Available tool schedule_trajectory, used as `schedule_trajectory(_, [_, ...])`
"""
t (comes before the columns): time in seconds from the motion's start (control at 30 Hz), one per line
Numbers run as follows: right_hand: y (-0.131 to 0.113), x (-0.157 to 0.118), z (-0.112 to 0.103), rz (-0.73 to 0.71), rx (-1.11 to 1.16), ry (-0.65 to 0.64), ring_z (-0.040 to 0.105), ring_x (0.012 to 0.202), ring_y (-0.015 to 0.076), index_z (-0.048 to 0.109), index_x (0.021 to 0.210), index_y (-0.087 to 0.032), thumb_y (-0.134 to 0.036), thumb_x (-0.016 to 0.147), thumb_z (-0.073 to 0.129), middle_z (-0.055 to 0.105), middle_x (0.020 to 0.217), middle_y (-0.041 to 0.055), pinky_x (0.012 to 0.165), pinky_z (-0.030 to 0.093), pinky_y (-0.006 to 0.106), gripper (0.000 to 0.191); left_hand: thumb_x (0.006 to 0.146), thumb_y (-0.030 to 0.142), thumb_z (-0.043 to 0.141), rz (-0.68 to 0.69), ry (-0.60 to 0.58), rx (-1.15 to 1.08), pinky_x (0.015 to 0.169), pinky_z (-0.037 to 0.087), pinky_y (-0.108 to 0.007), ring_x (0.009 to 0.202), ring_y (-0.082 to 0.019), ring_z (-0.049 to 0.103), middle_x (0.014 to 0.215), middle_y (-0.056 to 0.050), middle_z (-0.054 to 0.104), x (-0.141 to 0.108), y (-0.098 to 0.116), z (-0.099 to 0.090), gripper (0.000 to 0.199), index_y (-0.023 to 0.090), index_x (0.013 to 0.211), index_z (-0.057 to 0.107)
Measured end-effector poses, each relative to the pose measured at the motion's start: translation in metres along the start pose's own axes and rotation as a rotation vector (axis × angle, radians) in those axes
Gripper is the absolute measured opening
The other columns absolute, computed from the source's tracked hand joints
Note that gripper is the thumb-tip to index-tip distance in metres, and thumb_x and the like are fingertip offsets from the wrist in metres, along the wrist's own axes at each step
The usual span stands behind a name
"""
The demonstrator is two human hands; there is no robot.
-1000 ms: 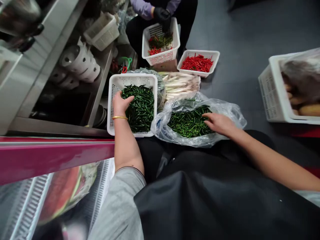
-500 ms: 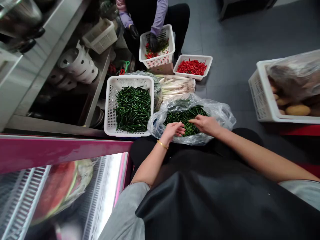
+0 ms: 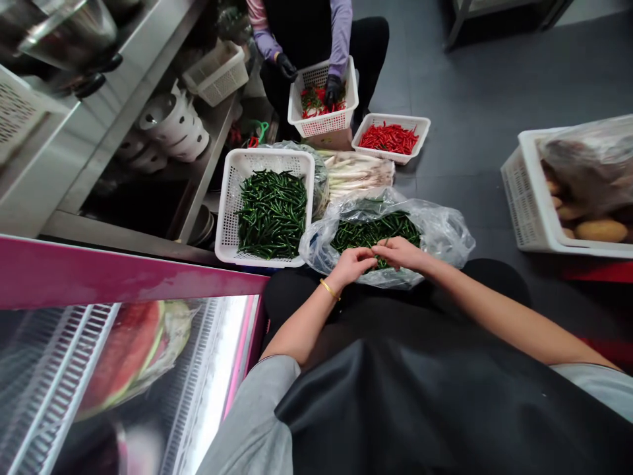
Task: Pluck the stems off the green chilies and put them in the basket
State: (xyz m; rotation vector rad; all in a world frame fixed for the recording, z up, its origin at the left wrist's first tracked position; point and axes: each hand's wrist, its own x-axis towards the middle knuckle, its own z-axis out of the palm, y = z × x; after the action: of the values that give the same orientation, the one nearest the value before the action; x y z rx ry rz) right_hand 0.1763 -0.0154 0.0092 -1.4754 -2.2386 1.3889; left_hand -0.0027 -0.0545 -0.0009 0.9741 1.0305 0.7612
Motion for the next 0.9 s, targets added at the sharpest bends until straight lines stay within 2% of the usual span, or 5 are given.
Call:
schedule_trajectory(0.23, [-0.016,0.003,0.043,-0.146,-0.593,0.199,0.062,0.073,0.0194,0.065,0.086,-0.014,-0.036,0.094,0.031,0.069,0.083,0.0141,0.055,0.031,0.025,0.041,0.07,0.042,0.07,-0.336,0.169,-0.302,0.049,0.047,-0.027,0.046,-0.01,0.051,0.058,-0.001,0.058,-0.023,-0.02,0.013,0.03,0.016,0.075,0.056])
schedule_trajectory(0.33, [-0.021,0.01,0.034,-0.099,-0.337,0.115,0.059,0.061,0.0165,0.061,0.076,-0.015,-0.043,0.093,0.033,0.067,0.071,0.0105,0.054,0.034,0.025,0.044,0.074,0.044,0.066,-0.184,0.164,-0.182,0.051,0.046,-0.026,0.047,-0.01,0.05,0.059,0.0,0.057,-0.028,-0.015,0.006,0.029,0.017,0.076,0.057])
schedule_trajectory(0.47, [-0.012,0.014,0.008,-0.135,0.222,-0.102,0.046,0.042,0.012,0.056,0.071,-0.017,-0.058,0.094,0.02,0.051,0.049,-0.0001,0.05,0.039,0.025,0.059,0.076,0.047,0.065,0.023,-0.047,-0.114,0.064,0.047,-0.027,0.06,-0.012,0.058,0.071,-0.003,0.062,-0.042,0.002,-0.012,0.035,0.016,0.091,0.065])
schedule_trajectory(0.73, [0.002,0.065,0.007,-0.103,-0.738,0.149,0.061,0.085,0.021,0.061,0.117,-0.019,-0.028,0.093,0.037,0.061,0.105,0.015,0.064,0.036,0.026,0.035,0.067,0.043,0.073,-0.085,0.285,-0.316,0.038,0.016,-0.017,0.037,-0.002,0.019,0.046,0.01,0.025,-0.028,0.001,-0.032,0.034,0.016,0.079,0.059])
schedule_trajectory(0.9, [-0.011,0.074,-0.01,-0.203,-0.679,0.237,0.058,0.082,0.0208,0.065,0.09,-0.011,-0.029,0.09,0.044,0.063,0.095,0.0157,0.064,0.036,0.027,0.027,0.077,0.043,0.063,0.093,0.406,-0.051,0.05,0.039,-0.022,0.051,-0.009,0.047,0.059,0.001,0.053,-0.014,0.002,-0.04,0.031,0.014,0.089,0.065])
